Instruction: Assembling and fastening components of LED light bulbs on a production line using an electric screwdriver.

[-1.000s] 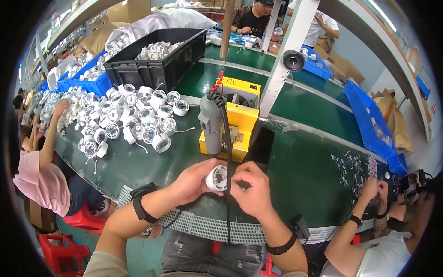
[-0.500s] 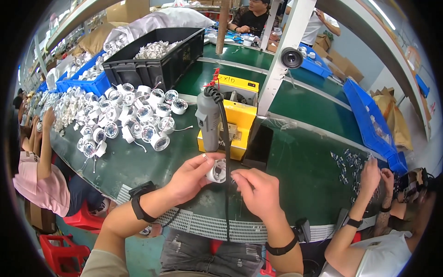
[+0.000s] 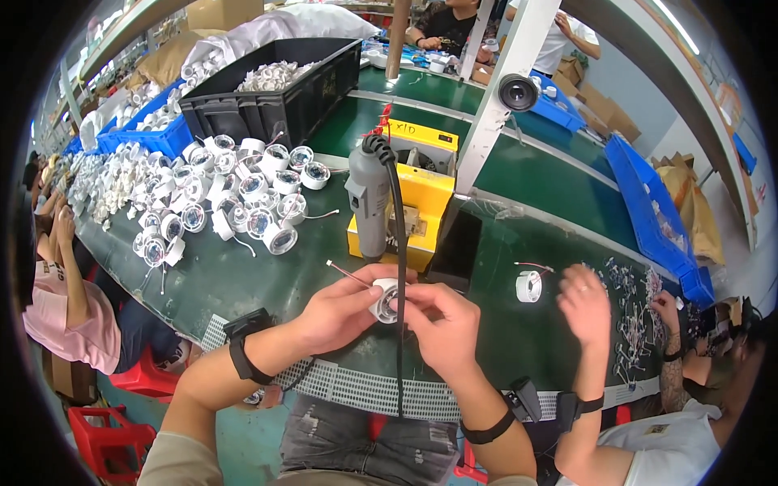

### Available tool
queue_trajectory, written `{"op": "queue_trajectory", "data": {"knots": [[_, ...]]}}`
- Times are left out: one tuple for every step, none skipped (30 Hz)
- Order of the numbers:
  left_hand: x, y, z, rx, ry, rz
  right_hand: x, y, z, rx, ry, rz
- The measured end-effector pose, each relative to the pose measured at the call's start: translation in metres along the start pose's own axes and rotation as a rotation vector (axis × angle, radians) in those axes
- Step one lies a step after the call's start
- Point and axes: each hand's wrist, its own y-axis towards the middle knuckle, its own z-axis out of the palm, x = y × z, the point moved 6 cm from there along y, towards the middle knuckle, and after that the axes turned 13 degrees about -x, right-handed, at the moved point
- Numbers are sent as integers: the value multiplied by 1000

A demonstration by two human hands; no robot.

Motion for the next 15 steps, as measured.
{"op": "queue_trajectory", "data": {"knots": [[0,0,-1,-5,-7,11,-2,0,-1,-1,-2,3],[2,1,-1,-5,-9,8,7,1,-1,-13,-67,-205],[2,1,0,10,-10,19,16,-2,-1,-24,-133,-413],[2,1,0,24,-11,31,17,-2,-1,-25,-133,-410],[2,0,1,23,-12,29,19,-4,0,-52,-202,-452],[1,-2,4,35,-18,29,22,-6,0,-78,-271,-494],[1,-3,6,47,-23,31,22,-6,3,-78,-271,-495],[1,-2,7,47,-24,32,20,-6,3,-103,-207,-467],[0,-3,9,81,-39,44,18,-5,3,-128,-144,-439],[-1,-3,11,118,-55,56,16,-5,3,-128,-145,-442],[-1,-4,12,120,-55,58,4,-3,4,-74,-12,-255],[1,-4,13,107,12,49,-7,-2,7,-18,120,-67],[3,-4,13,93,78,39,-9,-1,6,-17,118,-68],[2,-3,10,32,261,98,-10,0,3,-14,86,-70],[-1,-3,8,33,258,100,-11,2,2,-11,54,-72]]}}
